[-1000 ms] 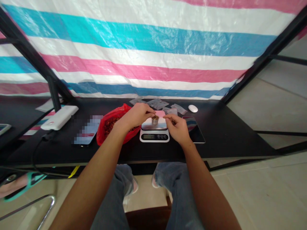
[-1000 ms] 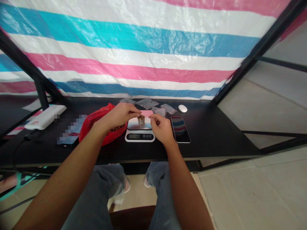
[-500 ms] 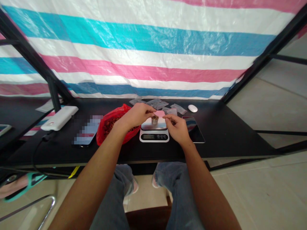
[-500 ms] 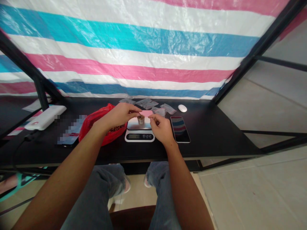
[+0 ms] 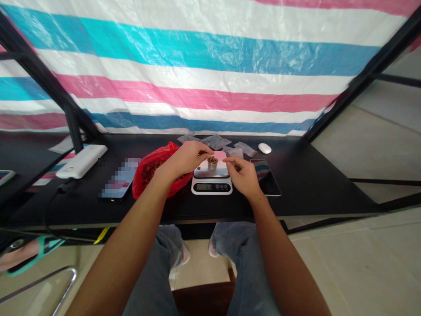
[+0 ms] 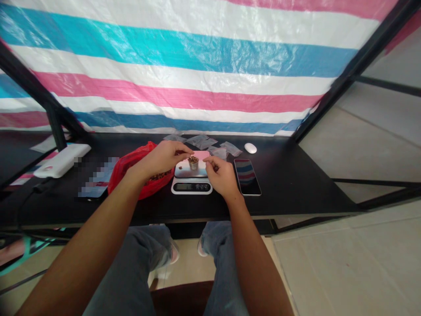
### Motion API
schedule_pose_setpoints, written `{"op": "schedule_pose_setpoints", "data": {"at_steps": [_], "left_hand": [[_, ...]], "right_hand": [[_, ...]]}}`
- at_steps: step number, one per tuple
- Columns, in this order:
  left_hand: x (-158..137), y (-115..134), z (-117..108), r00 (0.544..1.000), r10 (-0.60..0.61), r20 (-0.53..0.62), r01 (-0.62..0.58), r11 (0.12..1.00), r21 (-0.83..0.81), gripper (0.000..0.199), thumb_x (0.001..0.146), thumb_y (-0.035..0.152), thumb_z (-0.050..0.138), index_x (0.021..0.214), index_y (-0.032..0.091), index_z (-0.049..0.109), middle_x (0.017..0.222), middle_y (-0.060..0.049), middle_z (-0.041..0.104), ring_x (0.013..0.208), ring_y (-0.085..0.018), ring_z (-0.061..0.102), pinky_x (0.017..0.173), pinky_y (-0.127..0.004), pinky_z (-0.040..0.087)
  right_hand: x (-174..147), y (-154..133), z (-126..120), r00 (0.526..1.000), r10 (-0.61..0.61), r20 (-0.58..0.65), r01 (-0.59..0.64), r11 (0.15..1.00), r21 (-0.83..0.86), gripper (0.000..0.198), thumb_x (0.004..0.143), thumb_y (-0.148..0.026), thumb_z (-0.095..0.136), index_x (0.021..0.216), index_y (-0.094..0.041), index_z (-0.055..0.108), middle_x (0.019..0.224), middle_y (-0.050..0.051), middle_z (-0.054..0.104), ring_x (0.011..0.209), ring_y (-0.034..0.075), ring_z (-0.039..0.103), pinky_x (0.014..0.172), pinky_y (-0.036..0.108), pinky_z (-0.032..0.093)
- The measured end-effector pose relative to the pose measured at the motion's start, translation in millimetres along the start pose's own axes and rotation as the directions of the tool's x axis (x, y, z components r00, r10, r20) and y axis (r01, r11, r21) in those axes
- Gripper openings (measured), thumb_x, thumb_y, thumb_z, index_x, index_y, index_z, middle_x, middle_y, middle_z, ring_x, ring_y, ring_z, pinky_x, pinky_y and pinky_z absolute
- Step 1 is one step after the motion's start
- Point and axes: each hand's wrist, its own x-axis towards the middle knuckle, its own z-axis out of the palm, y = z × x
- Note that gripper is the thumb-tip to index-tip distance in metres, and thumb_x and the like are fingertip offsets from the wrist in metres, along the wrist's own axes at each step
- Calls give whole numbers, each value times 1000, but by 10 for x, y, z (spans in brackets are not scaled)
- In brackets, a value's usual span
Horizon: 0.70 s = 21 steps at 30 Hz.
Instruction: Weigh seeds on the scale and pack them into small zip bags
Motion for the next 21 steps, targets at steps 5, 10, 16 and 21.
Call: {"op": "schedule_pose_setpoints", "data": {"at_steps": [5,10,16,21], "left_hand": [[-29,49,4,996,3,-91,-20,982,-186,29,91,24,60,107,18,83,110,-8,83,99,-23,76,91,-33,58],[-84,128,2,993,-41,-113,-16,888,-460,26,85,24,70,106,14,80,106,-10,82,96,-23,76,88,-35,60],[-139,287,71,983,-111,-149,-23,725,-688,33,79,33,82,107,15,77,100,-10,81,91,-22,76,85,-36,60],[-167,386,135,959,-179,-218,-39,682,-730,35,75,33,87,102,15,76,103,-9,80,90,-22,76,81,-34,61]], "right_hand": [[-2,4,4,1000,6,3,-6,1000,-8,25,92,-34,59,96,-20,79,67,0,65,59,16,57,59,29,43],[-11,-68,-2,1000,-5,-24,6,997,72,23,93,-36,61,98,-20,77,73,2,67,64,16,60,61,30,46],[-17,-365,166,991,-67,-115,90,973,211,35,87,-38,73,120,-25,69,92,2,71,65,14,58,55,28,46],[-21,-493,296,977,-53,-206,113,949,294,24,88,-34,73,110,-25,69,83,1,70,70,15,65,60,29,52]]}}
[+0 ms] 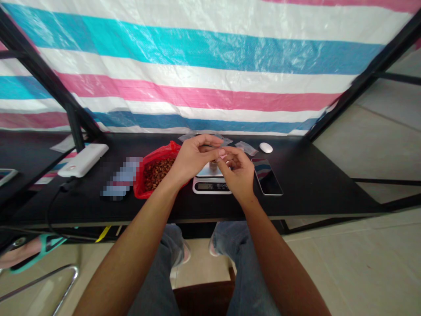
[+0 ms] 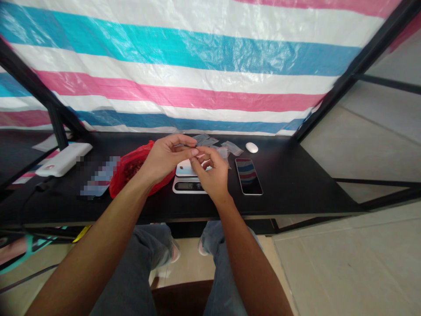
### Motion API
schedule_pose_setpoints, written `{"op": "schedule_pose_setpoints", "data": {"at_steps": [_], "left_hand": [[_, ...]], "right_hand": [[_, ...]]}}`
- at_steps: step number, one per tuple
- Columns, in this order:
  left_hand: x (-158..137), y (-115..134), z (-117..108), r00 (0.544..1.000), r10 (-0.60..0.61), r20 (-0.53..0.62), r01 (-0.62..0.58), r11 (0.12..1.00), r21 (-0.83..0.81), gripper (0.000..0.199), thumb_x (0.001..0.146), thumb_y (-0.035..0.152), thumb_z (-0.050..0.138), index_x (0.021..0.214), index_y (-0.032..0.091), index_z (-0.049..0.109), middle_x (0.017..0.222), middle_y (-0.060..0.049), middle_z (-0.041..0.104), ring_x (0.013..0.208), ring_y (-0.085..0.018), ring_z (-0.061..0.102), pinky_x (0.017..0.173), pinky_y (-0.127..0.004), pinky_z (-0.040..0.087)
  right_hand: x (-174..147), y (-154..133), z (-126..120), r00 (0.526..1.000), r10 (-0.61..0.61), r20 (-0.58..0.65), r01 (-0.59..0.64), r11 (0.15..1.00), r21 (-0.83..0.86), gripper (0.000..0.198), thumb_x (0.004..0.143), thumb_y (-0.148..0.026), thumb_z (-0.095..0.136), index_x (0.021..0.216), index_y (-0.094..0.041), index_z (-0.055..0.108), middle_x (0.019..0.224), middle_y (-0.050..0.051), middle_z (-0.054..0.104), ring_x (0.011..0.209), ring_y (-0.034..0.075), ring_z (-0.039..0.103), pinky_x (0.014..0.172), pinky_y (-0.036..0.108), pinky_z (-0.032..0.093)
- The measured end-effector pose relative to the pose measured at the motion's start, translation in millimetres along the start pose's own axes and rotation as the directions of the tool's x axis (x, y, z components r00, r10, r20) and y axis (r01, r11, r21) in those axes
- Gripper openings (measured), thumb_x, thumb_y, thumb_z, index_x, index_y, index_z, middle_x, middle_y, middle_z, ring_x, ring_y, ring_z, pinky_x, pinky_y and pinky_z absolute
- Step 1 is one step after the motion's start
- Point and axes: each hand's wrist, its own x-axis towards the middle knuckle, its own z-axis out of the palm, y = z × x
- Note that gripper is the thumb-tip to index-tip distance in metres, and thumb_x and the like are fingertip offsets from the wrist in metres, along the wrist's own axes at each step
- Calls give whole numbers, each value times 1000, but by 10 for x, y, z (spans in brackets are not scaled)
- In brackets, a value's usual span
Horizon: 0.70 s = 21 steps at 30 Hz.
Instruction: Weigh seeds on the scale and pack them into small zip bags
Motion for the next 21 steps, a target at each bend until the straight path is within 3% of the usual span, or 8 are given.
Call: {"op": "schedule_pose_setpoints", "data": {"at_steps": [5,9,12,14,17,19,21], "left_hand": [[-31,13,-35,996,-7,-92,12,998,60,32,75,35,85,98,14,75,95,-7,79,80,-19,74,72,-30,59],[-20,-51,-124,999,-11,-47,16,993,114,29,77,34,82,99,15,76,94,-7,80,78,-18,73,72,-30,58],[-20,-126,-235,999,25,-38,-13,963,268,23,84,31,76,102,16,77,99,-8,81,84,-19,73,80,-32,58],[-36,-175,-328,998,53,-19,-39,891,452,21,89,29,70,103,17,79,103,-8,81,91,-21,74,88,-34,57],[-75,-230,-448,997,3,81,-60,697,715,21,92,28,66,102,17,81,106,-11,81,96,-25,74,91,-37,56],[-97,-249,-491,987,-72,143,-77,566,821,22,92,27,64,99,18,83,107,-12,81,95,-27,74,90,-37,55],[-108,-255,-501,976,-135,169,-83,489,868,23,93,28,62,98,18,83,106,-13,81,94,-28,75,88,-37,55]], "right_hand": [[-1,26,-2,996,-26,-82,23,999,-35,16,90,-39,74,96,-25,72,88,3,74,76,17,68,62,30,54],[4,99,-23,999,-26,-22,25,998,-57,17,93,-41,71,93,-25,75,92,3,77,76,17,68,59,30,51],[29,143,-52,1000,-10,-24,8,993,-114,16,91,-39,72,88,-23,76,86,3,77,73,17,66,58,29,48],[58,186,-87,999,7,-47,-14,989,-147,16,89,-38,72,87,-22,76,83,3,75,70,16,64,57,29,47],[101,291,-156,998,44,-48,-52,981,-189,17,89,-38,72,86,-21,75,78,2,72,68,16,60,59,30,46],[114,362,-192,998,58,-34,-64,974,-215,17,89,-38,71,85,-21,75,75,1,68,66,16,58,62,31,46],[117,403,-206,998,60,-21,-63,970,-236,17,89,-38,71,86,-21,75,75,1,68,66,16,58,63,32,47]]}}
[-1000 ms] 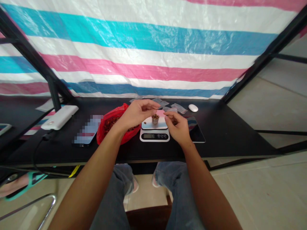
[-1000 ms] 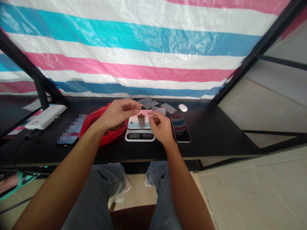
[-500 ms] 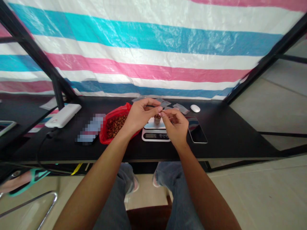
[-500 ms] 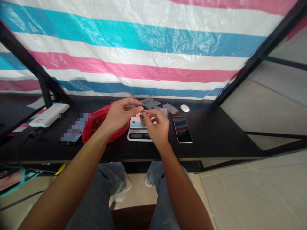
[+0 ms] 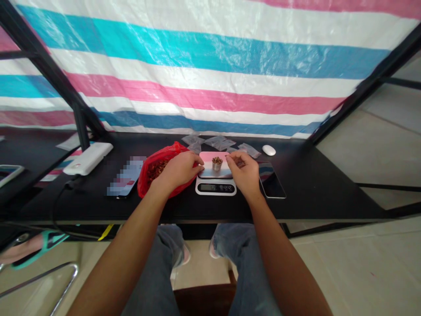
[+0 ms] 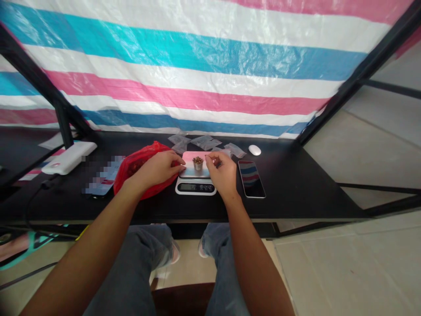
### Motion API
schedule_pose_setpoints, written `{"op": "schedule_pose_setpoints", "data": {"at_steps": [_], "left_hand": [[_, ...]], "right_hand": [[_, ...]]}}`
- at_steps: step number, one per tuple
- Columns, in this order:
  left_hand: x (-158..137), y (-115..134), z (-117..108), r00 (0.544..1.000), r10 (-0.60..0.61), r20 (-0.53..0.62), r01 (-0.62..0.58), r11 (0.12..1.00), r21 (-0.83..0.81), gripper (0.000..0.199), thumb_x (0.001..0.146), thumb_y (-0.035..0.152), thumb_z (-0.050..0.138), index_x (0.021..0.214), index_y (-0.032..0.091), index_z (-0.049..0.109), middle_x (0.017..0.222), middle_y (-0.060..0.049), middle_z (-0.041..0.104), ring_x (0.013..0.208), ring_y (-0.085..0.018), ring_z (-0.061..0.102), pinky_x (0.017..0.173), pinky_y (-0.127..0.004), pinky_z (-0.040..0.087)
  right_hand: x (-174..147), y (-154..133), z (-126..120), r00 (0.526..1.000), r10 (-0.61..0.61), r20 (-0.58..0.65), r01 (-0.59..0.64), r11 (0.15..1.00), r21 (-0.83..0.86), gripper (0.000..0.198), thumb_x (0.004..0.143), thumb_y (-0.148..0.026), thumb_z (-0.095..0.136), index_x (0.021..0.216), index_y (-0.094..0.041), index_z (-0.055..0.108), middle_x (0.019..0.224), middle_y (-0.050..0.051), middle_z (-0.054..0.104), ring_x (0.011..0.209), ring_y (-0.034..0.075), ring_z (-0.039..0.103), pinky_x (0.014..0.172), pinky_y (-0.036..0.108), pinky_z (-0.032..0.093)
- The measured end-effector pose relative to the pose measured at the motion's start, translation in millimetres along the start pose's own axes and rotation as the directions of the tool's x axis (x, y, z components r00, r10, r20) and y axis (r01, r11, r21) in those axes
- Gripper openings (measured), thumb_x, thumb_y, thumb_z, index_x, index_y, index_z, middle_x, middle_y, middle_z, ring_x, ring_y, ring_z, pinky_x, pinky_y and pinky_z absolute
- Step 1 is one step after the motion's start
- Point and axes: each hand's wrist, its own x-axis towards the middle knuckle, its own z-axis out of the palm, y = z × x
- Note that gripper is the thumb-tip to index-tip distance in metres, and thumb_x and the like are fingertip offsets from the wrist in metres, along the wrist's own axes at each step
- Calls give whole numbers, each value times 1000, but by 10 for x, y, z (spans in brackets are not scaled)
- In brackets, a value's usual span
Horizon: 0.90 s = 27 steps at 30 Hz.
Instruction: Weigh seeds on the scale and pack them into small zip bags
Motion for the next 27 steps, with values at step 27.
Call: {"op": "schedule_pose_setpoints", "data": {"at_steps": [27], "left_hand": [[49,113,-1,980,11,-198,-56,973,-223,28,96,38,60,92,18,79,92,-7,78,84,-23,68,77,-34,49]], "right_hand": [[40,-101,57,995,42,95,-35,997,-71,19,89,-36,62,85,-22,73,87,5,76,72,20,64,71,36,50]]}}
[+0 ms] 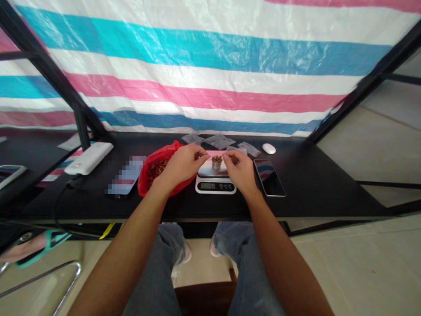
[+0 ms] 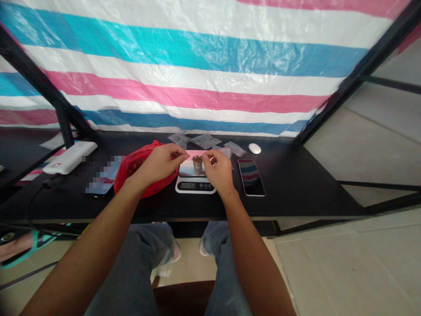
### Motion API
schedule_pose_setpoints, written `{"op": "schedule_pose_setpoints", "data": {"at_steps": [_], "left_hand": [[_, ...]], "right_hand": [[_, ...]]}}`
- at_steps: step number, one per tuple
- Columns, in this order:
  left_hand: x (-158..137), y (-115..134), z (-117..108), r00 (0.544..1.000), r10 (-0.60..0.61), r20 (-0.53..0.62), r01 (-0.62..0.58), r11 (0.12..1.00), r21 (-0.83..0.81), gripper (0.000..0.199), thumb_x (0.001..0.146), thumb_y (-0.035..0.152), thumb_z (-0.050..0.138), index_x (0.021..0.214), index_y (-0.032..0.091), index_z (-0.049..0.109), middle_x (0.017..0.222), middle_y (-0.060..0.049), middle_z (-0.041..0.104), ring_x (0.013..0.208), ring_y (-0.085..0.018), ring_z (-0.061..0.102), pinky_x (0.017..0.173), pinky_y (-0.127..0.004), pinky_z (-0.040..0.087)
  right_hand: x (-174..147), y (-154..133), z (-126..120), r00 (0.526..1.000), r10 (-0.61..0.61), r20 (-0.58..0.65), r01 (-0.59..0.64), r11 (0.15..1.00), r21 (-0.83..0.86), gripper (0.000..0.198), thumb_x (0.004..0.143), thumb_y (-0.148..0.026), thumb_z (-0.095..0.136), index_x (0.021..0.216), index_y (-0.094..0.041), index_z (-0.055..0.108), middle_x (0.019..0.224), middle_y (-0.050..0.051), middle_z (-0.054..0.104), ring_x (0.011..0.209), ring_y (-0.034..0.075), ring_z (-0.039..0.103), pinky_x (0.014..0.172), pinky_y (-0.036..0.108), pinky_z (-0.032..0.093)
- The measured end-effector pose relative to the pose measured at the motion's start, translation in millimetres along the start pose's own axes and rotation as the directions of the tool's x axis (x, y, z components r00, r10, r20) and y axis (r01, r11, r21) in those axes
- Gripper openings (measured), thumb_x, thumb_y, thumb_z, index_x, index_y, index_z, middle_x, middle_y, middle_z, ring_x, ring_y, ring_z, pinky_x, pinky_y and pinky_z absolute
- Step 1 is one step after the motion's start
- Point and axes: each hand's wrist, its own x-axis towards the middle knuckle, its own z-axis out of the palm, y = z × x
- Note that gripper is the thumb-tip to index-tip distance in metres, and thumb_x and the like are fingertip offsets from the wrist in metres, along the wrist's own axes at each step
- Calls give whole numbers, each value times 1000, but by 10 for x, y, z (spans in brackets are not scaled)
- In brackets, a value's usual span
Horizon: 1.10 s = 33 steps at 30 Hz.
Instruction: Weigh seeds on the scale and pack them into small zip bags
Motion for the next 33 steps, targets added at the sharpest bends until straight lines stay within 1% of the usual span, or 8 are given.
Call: {"op": "schedule_pose_setpoints", "data": {"at_steps": [3,5,8,11,13,18,27,33], "left_hand": [[35,14,-11,1000,10,-2,-10,1000,-9,28,96,38,60,94,19,80,95,-7,79,87,-23,69,80,-34,51],[87,26,-20,1000,16,2,-16,1000,8,27,96,36,60,95,19,80,96,-7,79,88,-23,70,81,-34,52],[190,41,-23,999,47,21,-48,995,87,26,97,32,59,96,19,81,101,-8,80,94,-24,71,86,-34,52],[286,58,-12,990,109,85,-124,972,198,28,99,29,55,99,20,82,109,-9,79,105,-26,70,93,-34,52],[331,76,-3,982,139,128,-167,956,243,31,101,29,52,102,21,82,112,-9,77,107,-26,69,95,-34,51],[377,129,1,966,188,178,-230,938,258,36,102,27,48,105,20,83,114,-9,76,108,-25,69,94,-32,50],[395,164,-22,946,208,248,-280,910,306,39,102,27,45,107,22,83,115,-9,74,108,-25,68,91,-32,50],[398,155,-4,944,193,269,-274,912,305,41,102,25,43,106,21,83,114,-9,74,104,-24,68,87,-31,50]], "right_hand": [[1,7,-12,999,-1,-33,1,1000,14,20,89,-37,62,85,-21,73,84,5,75,72,20,63,72,36,50],[0,18,-18,999,-1,-32,2,1000,23,21,89,-38,61,85,-21,72,85,5,75,72,20,63,73,36,50],[-5,35,-25,1000,6,-13,-6,1000,26,20,90,-38,61,85,-22,72,87,5,75,74,20,63,73,36,50],[-11,42,-35,1000,11,-9,-11,1000,9,19,90,-37,61,84,-22,72,86,5,75,74,20,63,72,35,50],[-12,45,-44,1000,12,-11,-12,1000,-1,19,90,-37,61,84,-23,71,85,4,75,72,20,62,70,35,50],[-6,69,-60,1000,-8,-1,8,1000,-1,20,92,-38,60,85,-23,70,87,4,75,75,20,63,74,35,50],[-5,84,-85,1000,-13,-10,13,1000,17,18,91,-37,61,83,-23,69,82,2,73,72,19,63,73,34,49],[-13,108,-85,1000,-5,-11,5,1000,27,19,91,-37,62,82,-23,69,80,2,71,71,19,62,71,34,49]]}}
